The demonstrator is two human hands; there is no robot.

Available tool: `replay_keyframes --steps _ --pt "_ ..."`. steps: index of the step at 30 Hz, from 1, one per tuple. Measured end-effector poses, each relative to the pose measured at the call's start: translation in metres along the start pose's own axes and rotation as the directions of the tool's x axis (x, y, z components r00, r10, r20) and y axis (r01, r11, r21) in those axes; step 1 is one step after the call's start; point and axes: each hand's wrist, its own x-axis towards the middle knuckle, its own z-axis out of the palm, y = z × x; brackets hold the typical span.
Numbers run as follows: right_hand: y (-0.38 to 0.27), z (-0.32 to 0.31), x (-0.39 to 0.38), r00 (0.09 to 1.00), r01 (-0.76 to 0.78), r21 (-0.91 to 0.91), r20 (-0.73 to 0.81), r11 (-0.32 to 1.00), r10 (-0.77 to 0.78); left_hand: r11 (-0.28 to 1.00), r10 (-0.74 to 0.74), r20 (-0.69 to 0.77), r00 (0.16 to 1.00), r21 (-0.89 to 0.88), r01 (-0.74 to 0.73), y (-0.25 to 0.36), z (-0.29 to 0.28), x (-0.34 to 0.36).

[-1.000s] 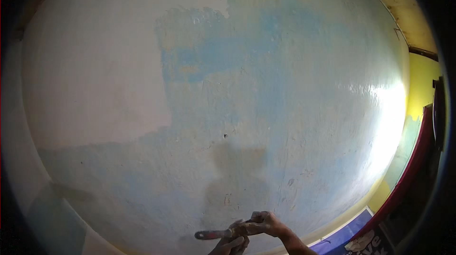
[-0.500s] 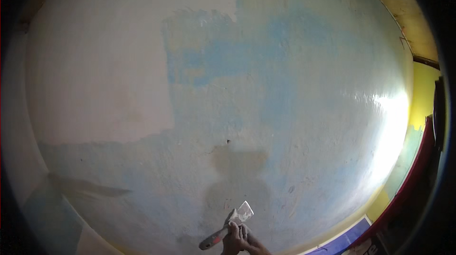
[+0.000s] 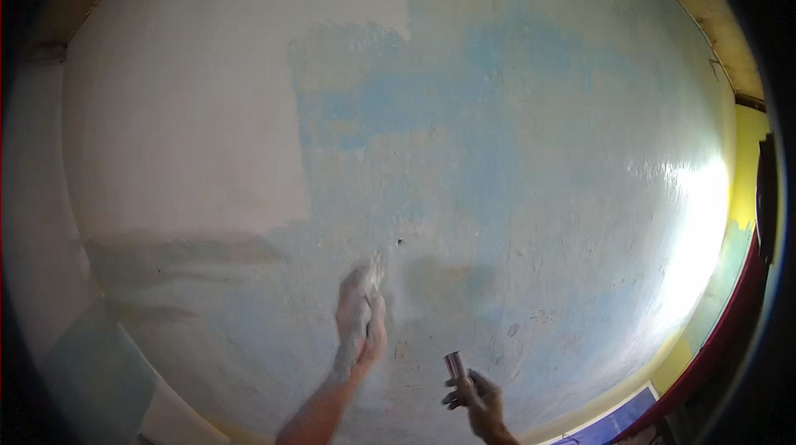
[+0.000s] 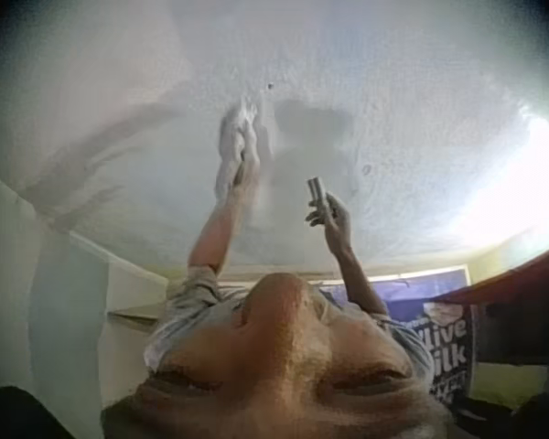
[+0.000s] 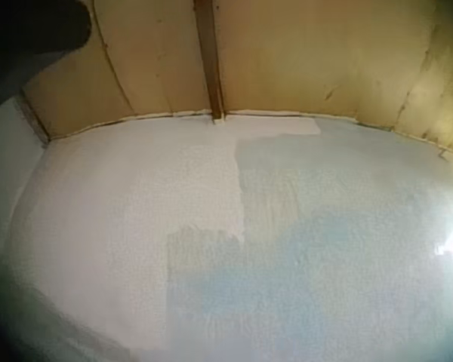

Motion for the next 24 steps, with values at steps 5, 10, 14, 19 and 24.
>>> replay_keyframes --steps 5,10,14,19,24 --pt "-0.05 -0.045 0.025 0.971 0.167 -0.17 -0.142 0.971 -0.192 0.942 0.202 0.126 0.971 0.249 -0.228 0.009 0.013 0.193" --pt "-0.123 -0.048 0.062 0.858 0.432 -0.294 -0.156 0.852 -0.489 0.738 0.311 0.283 0.907 0.529 -0.419 -0.002 0.047 0.294" --pt "-0.185 -0.056 0.076 0.756 0.56 -0.367 -0.14 0.742 -0.64 0.714 0.357 0.228 0.906 0.559 -0.422 -0.004 0.064 0.296" --pt "-0.201 -0.073 0.104 0.744 0.603 -0.353 -0.074 0.716 -0.664 0.755 0.429 0.249 0.868 0.43 -0.496 -0.005 0.073 0.282" --pt "-0.206 -0.053 0.123 0.755 0.604 -0.362 -0.029 0.711 -0.656 0.68 0.466 0.225 0.856 0.527 -0.509 -0.002 0.083 0.319"
